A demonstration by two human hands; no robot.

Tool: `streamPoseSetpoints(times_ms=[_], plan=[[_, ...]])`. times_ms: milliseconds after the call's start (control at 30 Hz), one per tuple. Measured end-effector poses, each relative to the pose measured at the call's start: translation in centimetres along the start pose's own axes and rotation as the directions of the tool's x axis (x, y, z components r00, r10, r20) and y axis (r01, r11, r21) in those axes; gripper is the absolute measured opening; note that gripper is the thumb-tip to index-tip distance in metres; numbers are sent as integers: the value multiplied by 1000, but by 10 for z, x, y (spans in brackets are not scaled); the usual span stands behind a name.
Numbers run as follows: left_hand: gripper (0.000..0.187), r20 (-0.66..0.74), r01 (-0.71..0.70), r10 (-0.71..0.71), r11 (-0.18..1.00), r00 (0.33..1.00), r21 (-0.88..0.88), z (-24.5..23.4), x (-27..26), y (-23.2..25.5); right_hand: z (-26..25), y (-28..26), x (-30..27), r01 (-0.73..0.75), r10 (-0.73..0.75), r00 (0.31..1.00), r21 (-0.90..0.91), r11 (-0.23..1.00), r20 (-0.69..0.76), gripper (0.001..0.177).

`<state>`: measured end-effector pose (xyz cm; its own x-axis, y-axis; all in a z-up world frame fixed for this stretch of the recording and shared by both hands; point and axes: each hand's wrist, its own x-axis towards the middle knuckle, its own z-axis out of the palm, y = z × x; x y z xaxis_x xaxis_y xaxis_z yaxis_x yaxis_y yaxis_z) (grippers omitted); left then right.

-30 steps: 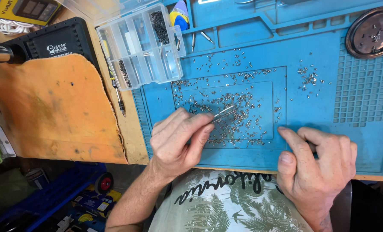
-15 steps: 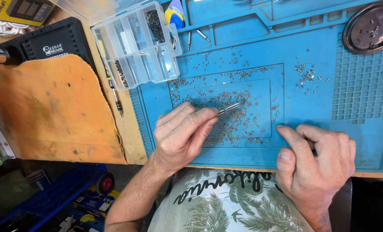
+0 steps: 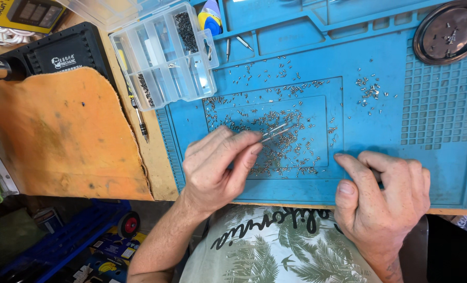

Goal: The person uses tweezers to pick up and move small screws scattered on a blue work mat. They repeatedly pick up individual screws and place them into a clear plastic compartment box on the table.

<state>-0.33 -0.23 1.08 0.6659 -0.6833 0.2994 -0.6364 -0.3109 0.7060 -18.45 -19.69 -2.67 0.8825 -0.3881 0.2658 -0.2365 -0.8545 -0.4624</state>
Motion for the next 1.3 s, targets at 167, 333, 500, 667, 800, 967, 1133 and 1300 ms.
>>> streamPoseSetpoints(times_ms=[167, 333, 500, 667, 800, 967, 1133, 1300], plan=[[14, 38, -157, 156, 987, 987, 41, 3, 11, 6, 0, 0, 0, 3, -3, 1000, 2, 1000, -4, 60], [11, 53, -149, 149, 989, 987, 2, 8, 13, 2, -1, 1, 0, -4, 3, 1000, 14, 1000, 9, 60], [13, 52, -141, 140, 990, 989, 10, 11, 13, 2, 0, 1, 0, -1, 1, 1000, 16, 1000, -3, 60], [15, 54, -101, 100, 995, 994, 14, 10, 14, 3, 0, 1, 0, -4, 4, 1000, 25, 1000, -5, 60], [14, 47, -95, 95, 995, 994, 9, 8, 13, 4, 0, 0, 2, -5, 5, 1000, 32, 999, -13, 60], [14, 46, -81, 80, 996, 996, 24, 9, 10, 2, 1, 1, 1, -2, 2, 1000, 36, 999, -19, 60], [11, 31, -75, 74, 997, 997, 20, 13, 10, 1, 2, 4, -1, 0, 1, 1000, 32, 999, -12, 59], [12, 27, -1, 2, 999, 1000, -32, 6, 7, -1, 3, 2, 0, 3, -1, 999, 42, 999, -35, 57]])
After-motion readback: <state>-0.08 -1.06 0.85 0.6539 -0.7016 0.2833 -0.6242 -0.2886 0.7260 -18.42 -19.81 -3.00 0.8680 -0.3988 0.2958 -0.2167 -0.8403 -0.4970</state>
